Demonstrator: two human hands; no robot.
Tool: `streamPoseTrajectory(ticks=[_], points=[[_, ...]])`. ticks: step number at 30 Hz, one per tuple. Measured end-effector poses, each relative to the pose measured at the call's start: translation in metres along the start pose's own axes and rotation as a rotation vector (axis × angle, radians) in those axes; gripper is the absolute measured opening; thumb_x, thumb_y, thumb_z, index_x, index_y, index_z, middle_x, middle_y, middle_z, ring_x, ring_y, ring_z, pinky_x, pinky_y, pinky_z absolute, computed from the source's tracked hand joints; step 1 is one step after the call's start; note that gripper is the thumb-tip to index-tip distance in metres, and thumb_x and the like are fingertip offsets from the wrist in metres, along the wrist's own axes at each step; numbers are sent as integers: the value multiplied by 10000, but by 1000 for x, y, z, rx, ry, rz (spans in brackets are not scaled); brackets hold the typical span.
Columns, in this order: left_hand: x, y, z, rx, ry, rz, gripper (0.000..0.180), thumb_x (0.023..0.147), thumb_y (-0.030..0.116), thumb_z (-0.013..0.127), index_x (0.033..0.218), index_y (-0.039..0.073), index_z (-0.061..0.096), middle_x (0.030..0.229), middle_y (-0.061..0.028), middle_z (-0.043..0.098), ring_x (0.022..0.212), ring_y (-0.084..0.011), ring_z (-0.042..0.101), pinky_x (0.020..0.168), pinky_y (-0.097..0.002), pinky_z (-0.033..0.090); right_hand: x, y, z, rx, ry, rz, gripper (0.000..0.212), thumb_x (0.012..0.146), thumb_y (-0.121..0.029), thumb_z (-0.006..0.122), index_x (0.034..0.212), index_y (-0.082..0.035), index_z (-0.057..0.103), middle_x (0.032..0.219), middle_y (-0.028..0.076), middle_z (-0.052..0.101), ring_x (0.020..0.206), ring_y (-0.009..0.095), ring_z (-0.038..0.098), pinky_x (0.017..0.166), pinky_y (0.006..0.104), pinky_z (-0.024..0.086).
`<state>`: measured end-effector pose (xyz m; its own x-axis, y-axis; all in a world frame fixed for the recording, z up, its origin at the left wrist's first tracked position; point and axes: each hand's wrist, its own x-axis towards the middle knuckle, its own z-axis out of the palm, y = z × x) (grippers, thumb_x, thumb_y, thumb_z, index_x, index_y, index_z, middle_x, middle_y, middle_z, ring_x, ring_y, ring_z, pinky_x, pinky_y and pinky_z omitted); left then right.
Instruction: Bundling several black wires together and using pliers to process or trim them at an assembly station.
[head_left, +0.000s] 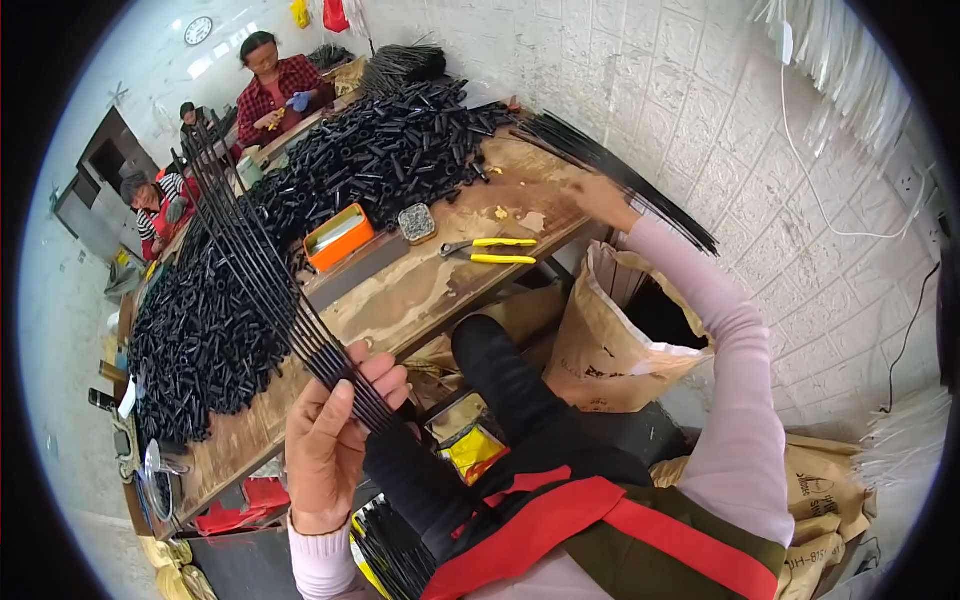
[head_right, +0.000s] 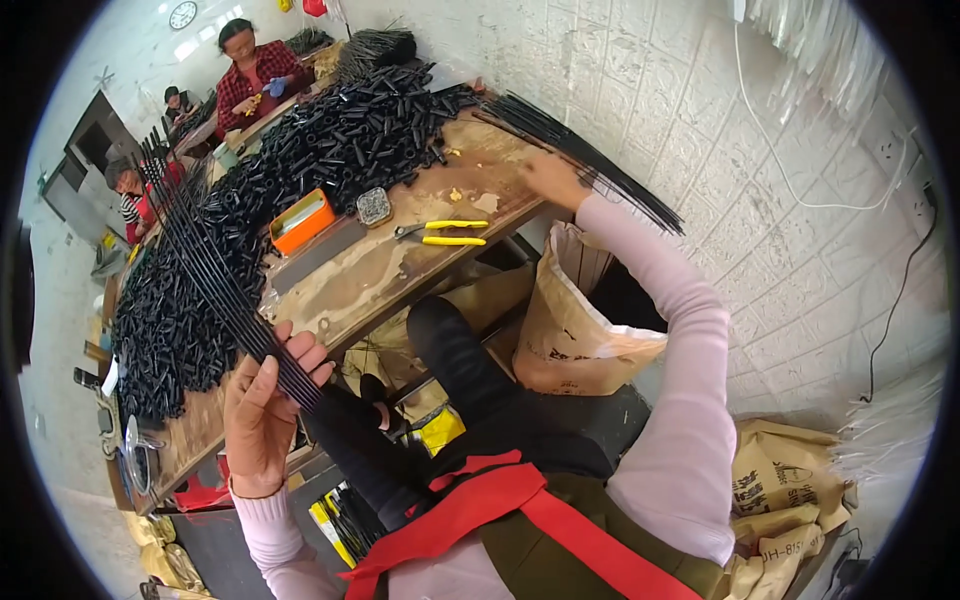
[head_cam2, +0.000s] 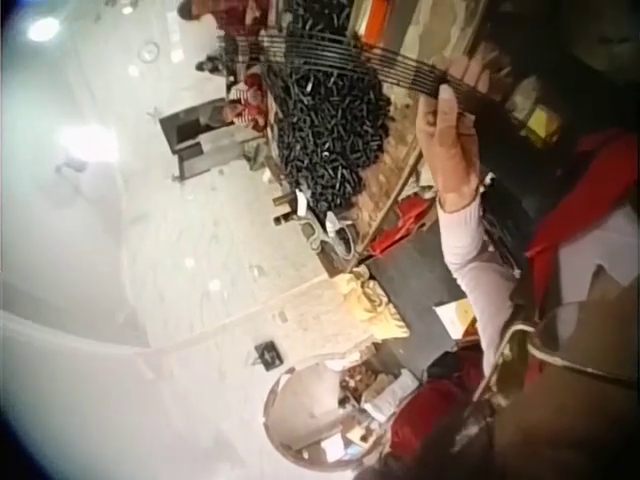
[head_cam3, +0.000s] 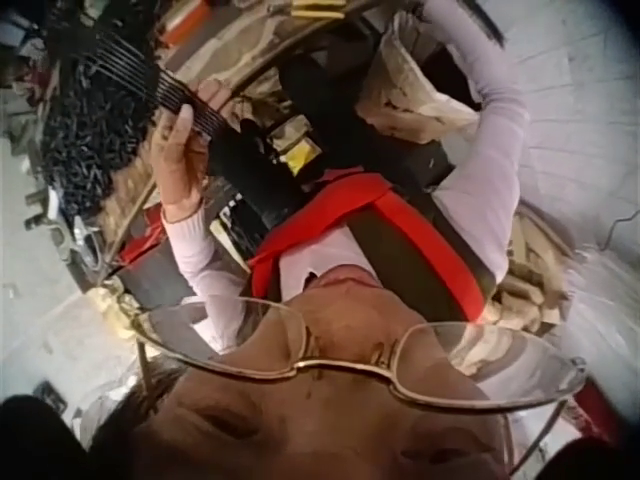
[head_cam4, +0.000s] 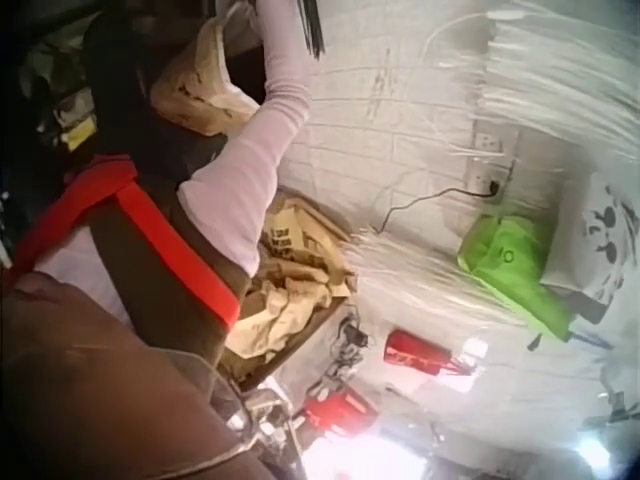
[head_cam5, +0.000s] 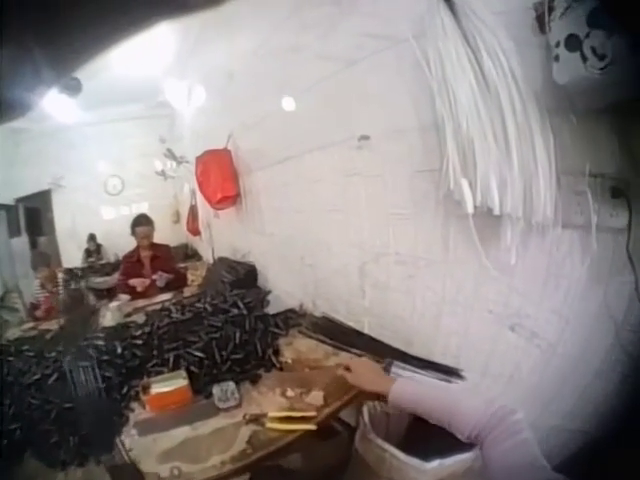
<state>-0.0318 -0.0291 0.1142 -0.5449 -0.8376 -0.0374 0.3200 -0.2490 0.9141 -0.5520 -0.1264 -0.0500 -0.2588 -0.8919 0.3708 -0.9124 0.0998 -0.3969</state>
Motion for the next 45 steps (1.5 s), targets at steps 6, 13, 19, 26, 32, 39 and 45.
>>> streamPoseTrajectory(ticks=[6,13,19,26,32,39,45], points=[[30,-14,16,-41,31,-41,386,974,106,538,1307,-78,468,1201,-224,614,1109,-319,630,985,-445,513,46,72,13,-285,174,30,204,839,-219,582,937,-60,663,970,183,640,808,390,641,715,473,509],[47,-17,21,-46,47,-81,364,960,99,570,1274,-69,493,1187,-218,620,1102,-315,633,976,-453,519,95,72,-1,-481,180,29,179,801,-166,587,761,-9,665,805,214,674,773,393,666,677,500,513],[45,-18,19,-59,89,-49,375,952,91,586,1279,-67,491,1205,-214,611,1125,-311,620,959,-439,529,121,-18,-64,-276,299,-102,185,813,-176,628,815,3,676,751,191,670,699,336,659,600,446,492],[58,-20,-2,-44,93,22,315,965,75,563,1244,-63,512,1167,-179,618,1069,-252,636,888,-364,558,14,-248,-92,992,-396,-85,191,882,-204,698,885,-32,615,722,9,620,488,34,456,420,193,327],[38,-20,-21,-46,202,205,241,943,47,597,1160,-58,591,1078,-126,663,977,-180,666,841,-292,575,-68,-345,-48,1171,-647,-229,161,899,-125,681,868,-15,568,700,56,635,491,73,543,433,203,406],[9,-19,-53,-37,272,246,243,946,98,621,1166,-5,607,1084,-79,667,966,-145,636,833,-293,533,-102,-383,-19,1253,-638,-305,143,900,-70,667,867,-17,538,731,57,640,514,72,564,454,206,452],[-3,-26,-54,-160,232,242,248,944,81,623,1165,-30,614,1072,-84,674,923,-127,636,819,-266,512,-115,-392,-20,1224,-685,-281,135,905,-81,666,879,-10,553,735,32,611,540,82,586,479,214,474]])
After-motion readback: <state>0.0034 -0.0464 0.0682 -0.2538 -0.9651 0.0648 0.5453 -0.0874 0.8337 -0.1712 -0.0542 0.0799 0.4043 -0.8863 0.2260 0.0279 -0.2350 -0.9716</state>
